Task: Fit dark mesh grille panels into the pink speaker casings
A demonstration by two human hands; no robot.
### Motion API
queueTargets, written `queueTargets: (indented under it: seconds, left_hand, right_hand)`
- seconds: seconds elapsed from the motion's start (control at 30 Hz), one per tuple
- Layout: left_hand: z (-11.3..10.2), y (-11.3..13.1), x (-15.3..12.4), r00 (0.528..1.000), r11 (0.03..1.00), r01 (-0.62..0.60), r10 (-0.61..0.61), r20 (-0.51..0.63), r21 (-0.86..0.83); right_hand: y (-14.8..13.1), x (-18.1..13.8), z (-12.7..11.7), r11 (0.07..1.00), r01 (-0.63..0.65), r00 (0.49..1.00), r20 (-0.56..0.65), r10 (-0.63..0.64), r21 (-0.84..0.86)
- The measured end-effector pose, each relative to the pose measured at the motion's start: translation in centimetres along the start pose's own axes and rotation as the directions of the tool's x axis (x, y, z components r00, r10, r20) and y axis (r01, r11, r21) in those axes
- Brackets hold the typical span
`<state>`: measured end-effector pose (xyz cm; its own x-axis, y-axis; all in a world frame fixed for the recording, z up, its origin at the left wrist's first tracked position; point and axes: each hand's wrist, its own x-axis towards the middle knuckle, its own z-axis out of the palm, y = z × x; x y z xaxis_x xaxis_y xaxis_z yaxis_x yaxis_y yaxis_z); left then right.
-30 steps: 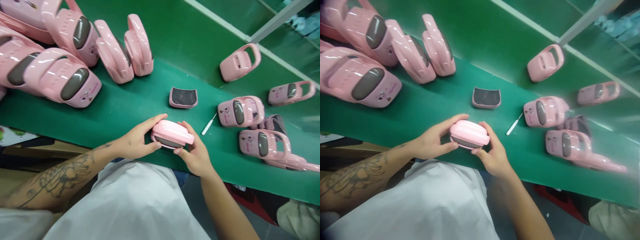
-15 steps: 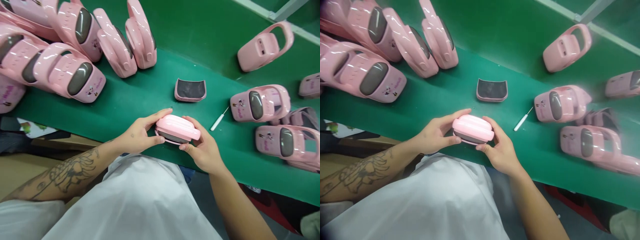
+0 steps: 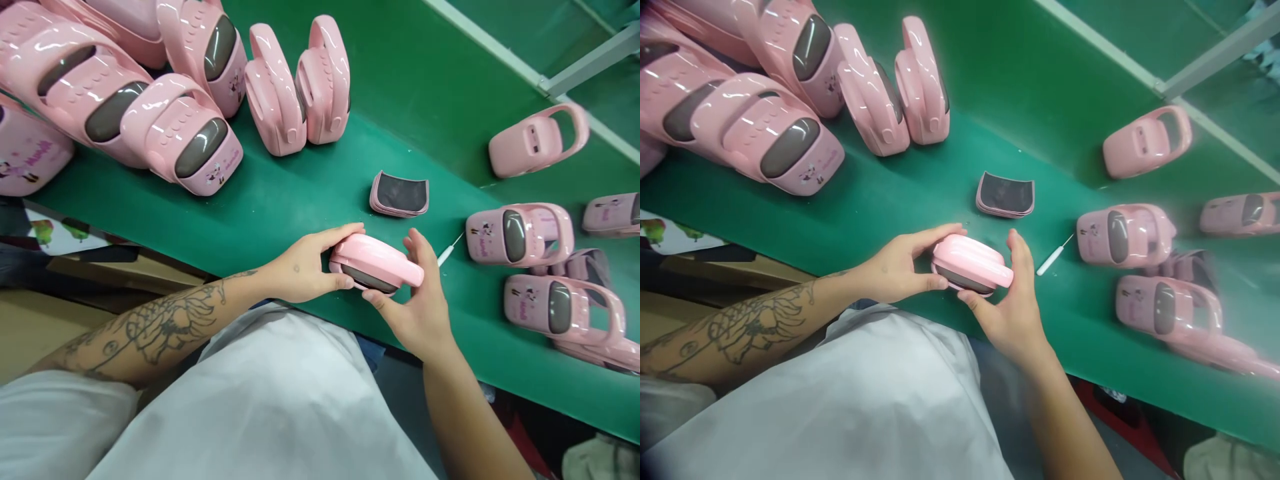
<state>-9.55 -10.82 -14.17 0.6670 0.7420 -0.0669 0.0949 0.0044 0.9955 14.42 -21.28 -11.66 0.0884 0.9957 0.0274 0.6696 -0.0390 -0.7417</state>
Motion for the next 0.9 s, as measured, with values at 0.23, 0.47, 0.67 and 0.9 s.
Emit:
queueTargets:
  seconds: [0.23,0.47,0.67,0.9]
  left_hand:
    - [0.0,0.5,0.8,0.999,0.995,-0.014,0.017,-0.030,0.096]
    - [1.4,1.1,2.0,0.995,0.972,0.027,-0.004,-0.100,0.232]
    - [2.8,2.0,3.3,0.980,0.929,-0.126,0.171,-0.102,0.348]
    - [1.8,1.2,3.3,0.974,0.918,-0.165,0.209,-0.084,0.360]
  right_hand:
    - [-2.8,1.1,-0.2,0.864,0.317,0.942,0.027,-0.334,-0.391]
    - [-0.8,2.4,-0.5,0.979,0.153,0.979,-0.114,-0.169,-0.131]
    - [0.6,2.7,-0.8,0.965,-0.028,0.983,-0.166,0.073,0.260]
    - [1.9,2.3,0.1,0.892,-0.094,0.985,-0.090,0.148,0.443]
